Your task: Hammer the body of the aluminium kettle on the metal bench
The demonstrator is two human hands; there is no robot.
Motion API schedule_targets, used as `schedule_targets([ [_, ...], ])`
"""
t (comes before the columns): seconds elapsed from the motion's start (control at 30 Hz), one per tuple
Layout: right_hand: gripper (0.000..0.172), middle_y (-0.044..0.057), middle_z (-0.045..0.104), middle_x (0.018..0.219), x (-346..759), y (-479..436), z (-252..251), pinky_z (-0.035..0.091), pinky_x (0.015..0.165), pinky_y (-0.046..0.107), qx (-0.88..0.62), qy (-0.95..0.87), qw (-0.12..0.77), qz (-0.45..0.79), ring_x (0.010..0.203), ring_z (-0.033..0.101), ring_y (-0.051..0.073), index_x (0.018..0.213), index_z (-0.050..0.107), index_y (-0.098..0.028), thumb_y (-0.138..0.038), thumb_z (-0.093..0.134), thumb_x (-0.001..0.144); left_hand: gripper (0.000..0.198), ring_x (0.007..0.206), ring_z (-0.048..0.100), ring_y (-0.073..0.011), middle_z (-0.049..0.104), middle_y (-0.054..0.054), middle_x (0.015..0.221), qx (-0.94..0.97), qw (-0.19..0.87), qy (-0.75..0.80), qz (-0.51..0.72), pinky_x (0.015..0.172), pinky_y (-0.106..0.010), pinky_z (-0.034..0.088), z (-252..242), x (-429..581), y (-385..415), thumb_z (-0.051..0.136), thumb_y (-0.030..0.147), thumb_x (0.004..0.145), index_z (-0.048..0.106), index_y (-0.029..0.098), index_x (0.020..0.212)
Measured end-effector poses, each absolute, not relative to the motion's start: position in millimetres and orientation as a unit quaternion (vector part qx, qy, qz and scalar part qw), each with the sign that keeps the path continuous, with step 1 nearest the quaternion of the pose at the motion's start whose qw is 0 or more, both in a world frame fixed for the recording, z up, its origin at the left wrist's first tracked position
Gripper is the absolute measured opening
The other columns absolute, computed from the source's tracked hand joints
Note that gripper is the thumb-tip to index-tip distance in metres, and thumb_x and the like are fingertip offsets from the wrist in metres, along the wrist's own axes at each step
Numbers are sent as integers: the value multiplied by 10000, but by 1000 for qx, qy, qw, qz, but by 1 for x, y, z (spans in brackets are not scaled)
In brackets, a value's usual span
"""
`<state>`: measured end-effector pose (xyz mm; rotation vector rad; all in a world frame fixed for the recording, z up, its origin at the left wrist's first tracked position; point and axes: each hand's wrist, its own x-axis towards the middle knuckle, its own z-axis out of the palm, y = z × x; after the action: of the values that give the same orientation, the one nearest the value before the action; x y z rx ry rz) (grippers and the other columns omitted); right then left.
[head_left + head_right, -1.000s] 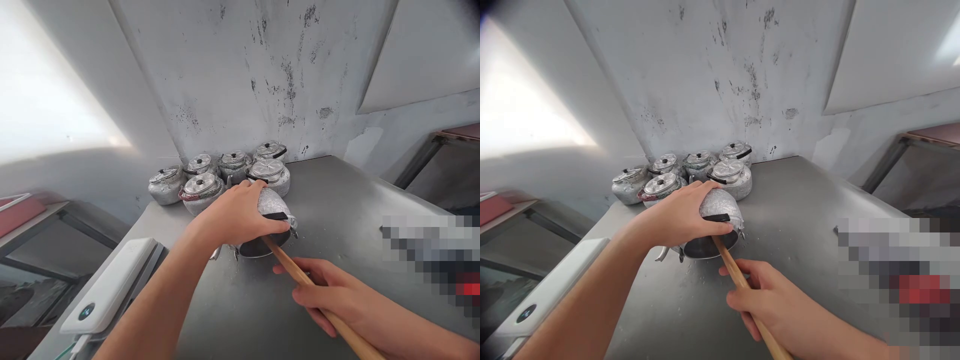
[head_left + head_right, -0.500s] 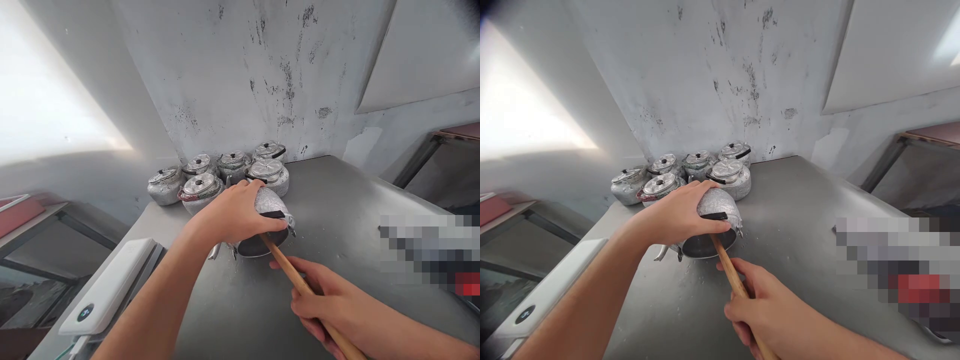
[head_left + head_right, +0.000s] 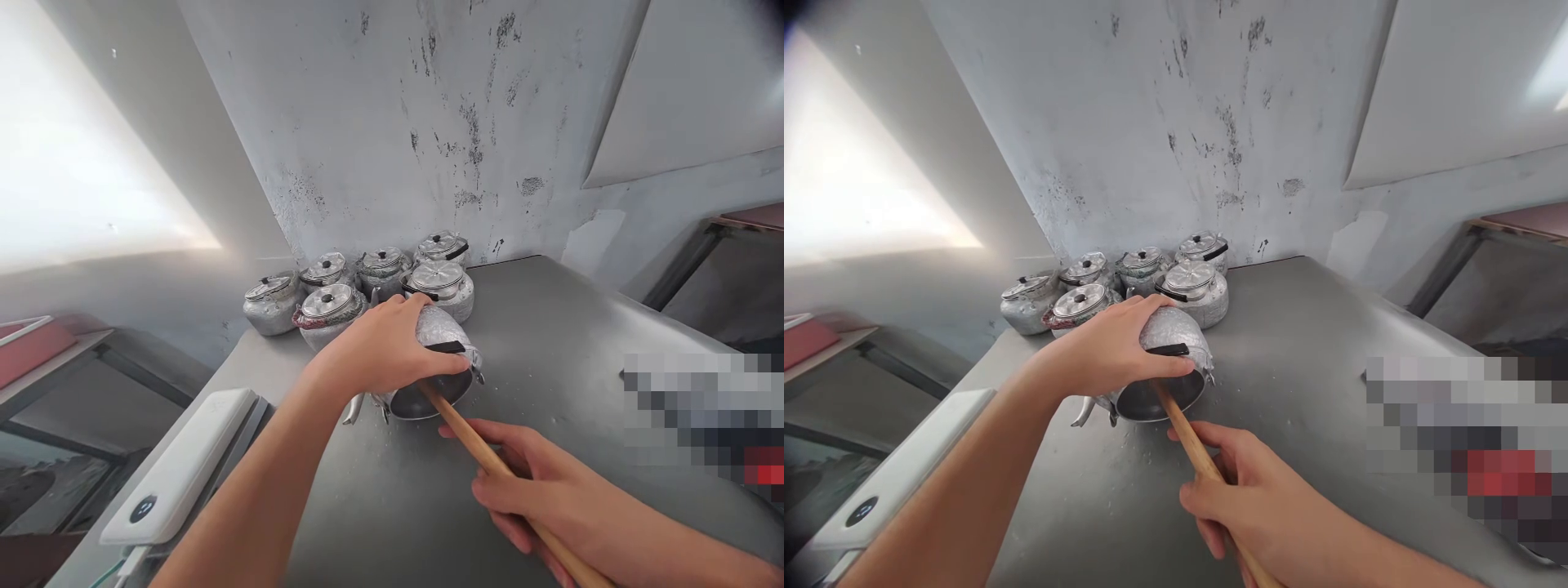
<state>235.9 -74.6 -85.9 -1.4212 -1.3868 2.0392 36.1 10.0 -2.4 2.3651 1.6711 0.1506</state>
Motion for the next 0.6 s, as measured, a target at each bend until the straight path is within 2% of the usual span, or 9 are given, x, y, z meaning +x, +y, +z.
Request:
schedule_targets([
  [0.3, 369, -69, 552, 619, 238, -73, -72, 401, 510, 199, -501, -487, 136, 702, 559, 440, 123, 1298, 588, -192, -268, 550, 939, 955, 1276, 577, -395, 579, -121, 1464, 809, 122, 573, 54, 968, -431, 489, -3, 36, 11, 563, 860, 782, 468, 265, 1523],
  [0.47, 405, -80, 541, 612, 237, -73, -74, 400, 521, 218, -510, -463, 140, 711, 536, 442, 126, 1368, 535, -183, -302, 523, 980, 899, 1239, 602, -387, 606, -114, 1419, 809, 125, 572, 55, 928, -419, 505, -4, 36, 11, 568, 851, 786, 507, 282, 1479],
  [0.6, 462, -88, 517, 570, 235, -74, -73, 394, 519, 214, -501, -466, 152, 713, 546, 444, 137, 1406, 519, -173, -302, 549, 963, 959, 1293, 564, -390, 568, -118, 1480, 812, 118, 569, 53, 954, -427, 498, -4, 35, 11, 567, 859, 782, 470, 261, 1525],
])
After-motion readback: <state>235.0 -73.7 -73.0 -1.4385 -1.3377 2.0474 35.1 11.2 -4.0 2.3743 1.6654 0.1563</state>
